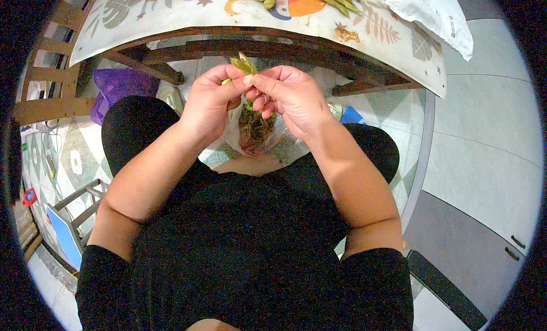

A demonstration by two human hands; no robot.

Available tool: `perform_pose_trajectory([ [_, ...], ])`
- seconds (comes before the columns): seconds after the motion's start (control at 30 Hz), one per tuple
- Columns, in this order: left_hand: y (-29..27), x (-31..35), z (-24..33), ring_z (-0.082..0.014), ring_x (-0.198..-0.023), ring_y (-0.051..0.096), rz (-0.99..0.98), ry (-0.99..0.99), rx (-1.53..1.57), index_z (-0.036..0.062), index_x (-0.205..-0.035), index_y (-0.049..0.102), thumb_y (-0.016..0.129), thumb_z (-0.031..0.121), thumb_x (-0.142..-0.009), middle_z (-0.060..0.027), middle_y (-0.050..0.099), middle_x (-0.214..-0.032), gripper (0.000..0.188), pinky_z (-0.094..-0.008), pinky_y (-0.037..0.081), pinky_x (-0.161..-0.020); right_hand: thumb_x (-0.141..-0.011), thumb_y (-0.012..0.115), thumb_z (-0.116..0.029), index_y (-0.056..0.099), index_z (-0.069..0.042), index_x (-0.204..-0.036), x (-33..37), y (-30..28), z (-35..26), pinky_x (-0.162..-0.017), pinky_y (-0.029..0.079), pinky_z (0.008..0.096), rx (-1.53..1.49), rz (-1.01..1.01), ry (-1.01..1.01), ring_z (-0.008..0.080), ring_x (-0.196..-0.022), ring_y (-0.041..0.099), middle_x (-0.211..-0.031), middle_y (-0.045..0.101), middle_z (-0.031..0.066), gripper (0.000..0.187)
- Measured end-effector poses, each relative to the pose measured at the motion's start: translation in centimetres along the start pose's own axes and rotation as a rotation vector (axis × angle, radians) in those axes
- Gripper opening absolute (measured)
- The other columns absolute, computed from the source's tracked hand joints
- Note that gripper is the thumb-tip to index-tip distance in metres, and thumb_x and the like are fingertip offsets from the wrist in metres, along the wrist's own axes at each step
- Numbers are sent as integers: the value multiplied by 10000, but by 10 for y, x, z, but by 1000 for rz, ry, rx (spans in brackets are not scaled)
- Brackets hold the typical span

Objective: The person sits on the floor and shells edamame beans by hand. They open the pods, remove the beans, and place them into a metal bowl while discarding the empty pods into a plastic bag on the floor.

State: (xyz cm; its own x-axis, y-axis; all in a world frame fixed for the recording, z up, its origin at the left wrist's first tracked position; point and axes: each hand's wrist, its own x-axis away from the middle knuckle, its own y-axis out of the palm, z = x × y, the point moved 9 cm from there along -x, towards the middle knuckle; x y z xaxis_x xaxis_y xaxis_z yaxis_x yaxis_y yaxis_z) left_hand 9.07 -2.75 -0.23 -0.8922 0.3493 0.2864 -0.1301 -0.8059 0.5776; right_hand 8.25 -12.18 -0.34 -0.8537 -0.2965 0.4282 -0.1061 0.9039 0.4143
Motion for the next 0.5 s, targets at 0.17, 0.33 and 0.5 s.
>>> perform_pose_trajectory([
  [0.17,-7,-2,-7,-79,-592,491,44,-23,79,33,-769,529,579,66,-755,-32,560,-682,61,-188,370,-538,-786,572,-132,516,-23,-832,0,4,-3,-472,438,196,-73,66,-97,99,-556,531,-732,578,70,131],
  [0.33,-14,-8,-22,-55,-539,425,61,-134,148,93,-762,533,535,144,-787,20,534,-653,57,-184,301,-483,-821,513,-108,538,-19,-933,-1,7,-6,-477,401,194,-60,55,-184,98,-546,500,-713,561,60,145],
  [0.5,-5,-2,-31,-60,-539,378,26,-285,299,103,-761,494,528,151,-788,40,473,-646,65,-196,287,-476,-840,484,-113,537,-12,-940,-1,4,-14,-469,363,168,111,77,-242,61,-525,451,-677,534,36,152],
])
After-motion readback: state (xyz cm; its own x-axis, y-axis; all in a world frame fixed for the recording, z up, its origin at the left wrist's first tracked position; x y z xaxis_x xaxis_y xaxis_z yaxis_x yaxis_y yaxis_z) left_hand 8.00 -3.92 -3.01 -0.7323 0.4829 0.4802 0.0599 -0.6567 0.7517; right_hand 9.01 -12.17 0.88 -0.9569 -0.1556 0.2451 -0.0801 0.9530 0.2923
